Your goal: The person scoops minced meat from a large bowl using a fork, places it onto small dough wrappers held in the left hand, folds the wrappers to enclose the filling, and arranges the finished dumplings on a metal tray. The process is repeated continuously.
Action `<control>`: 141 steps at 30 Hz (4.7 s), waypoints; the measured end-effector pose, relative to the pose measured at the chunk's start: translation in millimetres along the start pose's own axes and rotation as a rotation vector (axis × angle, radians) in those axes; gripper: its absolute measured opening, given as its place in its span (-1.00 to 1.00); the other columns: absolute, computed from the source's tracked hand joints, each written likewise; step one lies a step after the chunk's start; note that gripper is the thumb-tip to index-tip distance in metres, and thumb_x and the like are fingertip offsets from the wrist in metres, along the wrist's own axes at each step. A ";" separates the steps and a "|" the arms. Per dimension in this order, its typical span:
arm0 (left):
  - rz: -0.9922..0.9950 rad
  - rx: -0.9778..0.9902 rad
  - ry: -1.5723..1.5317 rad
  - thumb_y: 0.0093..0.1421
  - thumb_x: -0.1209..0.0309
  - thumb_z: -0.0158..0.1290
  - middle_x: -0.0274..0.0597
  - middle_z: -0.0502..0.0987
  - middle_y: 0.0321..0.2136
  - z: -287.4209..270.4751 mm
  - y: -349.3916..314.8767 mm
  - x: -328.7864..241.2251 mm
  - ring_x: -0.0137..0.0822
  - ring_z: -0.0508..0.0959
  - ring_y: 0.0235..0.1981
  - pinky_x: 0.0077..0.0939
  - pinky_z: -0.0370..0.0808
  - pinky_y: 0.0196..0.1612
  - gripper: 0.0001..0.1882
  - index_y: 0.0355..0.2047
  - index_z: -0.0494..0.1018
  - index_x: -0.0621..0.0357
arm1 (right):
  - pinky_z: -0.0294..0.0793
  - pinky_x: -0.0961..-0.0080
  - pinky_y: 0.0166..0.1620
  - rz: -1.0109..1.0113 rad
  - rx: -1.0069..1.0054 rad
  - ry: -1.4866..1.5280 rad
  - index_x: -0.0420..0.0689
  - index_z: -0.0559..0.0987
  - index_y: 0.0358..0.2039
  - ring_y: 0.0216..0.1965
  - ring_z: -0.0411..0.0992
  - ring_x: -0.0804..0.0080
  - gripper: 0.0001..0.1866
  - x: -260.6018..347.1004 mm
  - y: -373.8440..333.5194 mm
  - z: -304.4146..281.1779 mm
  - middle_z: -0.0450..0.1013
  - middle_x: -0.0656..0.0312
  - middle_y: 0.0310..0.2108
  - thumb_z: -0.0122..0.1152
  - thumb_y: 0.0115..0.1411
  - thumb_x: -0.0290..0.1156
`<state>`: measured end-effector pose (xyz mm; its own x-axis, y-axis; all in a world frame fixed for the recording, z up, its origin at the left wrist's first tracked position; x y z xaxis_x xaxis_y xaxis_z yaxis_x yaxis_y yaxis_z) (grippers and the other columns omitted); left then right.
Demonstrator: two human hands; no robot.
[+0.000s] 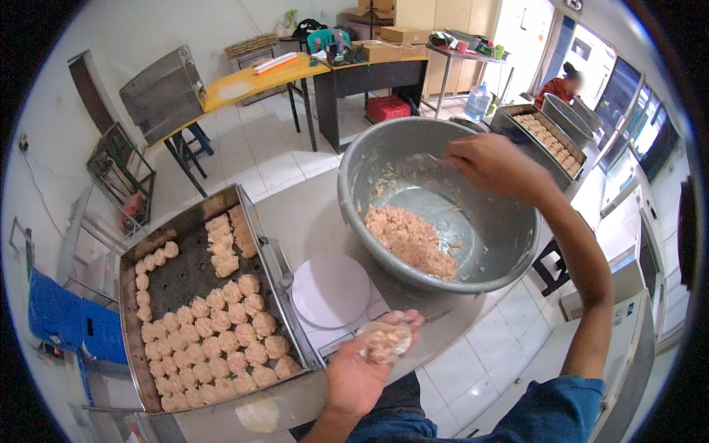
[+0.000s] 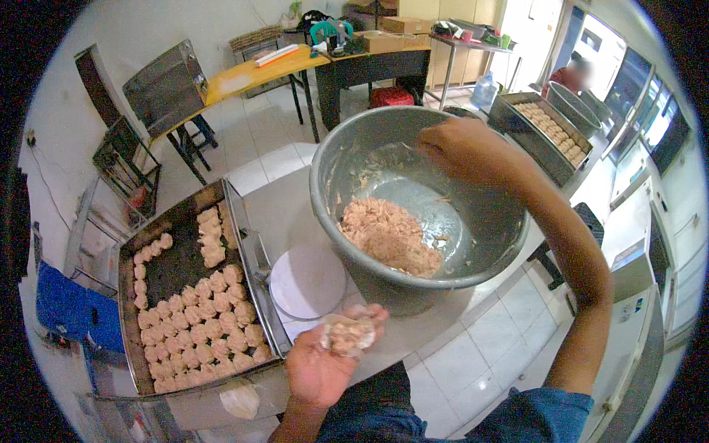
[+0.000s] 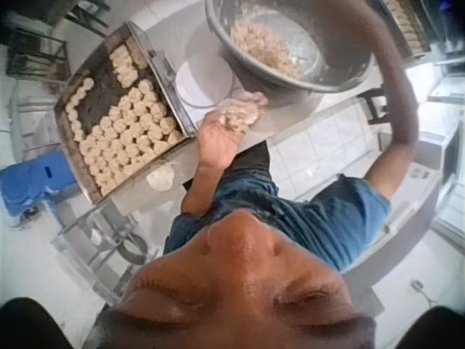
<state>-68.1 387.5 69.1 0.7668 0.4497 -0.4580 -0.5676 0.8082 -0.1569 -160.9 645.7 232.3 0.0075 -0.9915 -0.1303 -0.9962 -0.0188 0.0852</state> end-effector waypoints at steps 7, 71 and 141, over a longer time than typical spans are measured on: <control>-0.154 0.177 0.039 0.30 0.24 -0.09 0.42 0.27 0.23 29.0 29.6 51.1 0.15 0.30 0.30 -0.10 0.17 0.40 -0.40 0.22 0.24 0.47 | 0.43 0.25 0.08 -0.493 -0.227 -0.233 -0.20 0.50 -0.11 -0.04 0.47 0.26 -0.75 -7.0 102.9 123.5 0.49 0.13 -0.19 0.10 0.20 -0.43; 0.414 0.024 -0.513 0.26 0.16 -0.07 0.23 0.40 0.08 0.7 -37.1 -53.1 0.14 0.21 0.34 -0.09 0.06 0.45 -0.38 0.13 0.26 0.50 | 0.45 0.30 -0.37 0.003 -0.163 0.893 -0.20 0.65 -0.28 -0.45 0.48 0.18 -0.90 206.3 -123.9 39.7 0.48 0.08 -0.46 0.28 0.22 -0.47; 0.171 0.057 1.082 -0.04 0.46 0.44 -0.25 0.57 -0.57 -5.0 -100.9 -78.6 -0.44 0.53 -0.52 -0.52 0.42 -0.43 -0.78 -0.43 0.60 0.21 | 0.56 0.29 -0.33 0.028 0.796 0.356 -0.18 0.63 -0.19 -0.39 0.61 0.34 -0.76 -44.5 22.2 251.4 0.62 0.12 -0.40 0.13 0.19 -0.36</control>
<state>-72.6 268.7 116.5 -0.0054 0.0081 -1.0000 -0.6052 0.7960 0.0097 -205.2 721.8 -8.4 -0.1237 -0.9742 0.1888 -0.7600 -0.0294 -0.6493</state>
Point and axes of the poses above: each hand's wrist, its own y-axis towards the middle knuckle, its own z-axis out of the palm, x = y × z, the point moved 10 cm from there along y, towards the middle knuckle
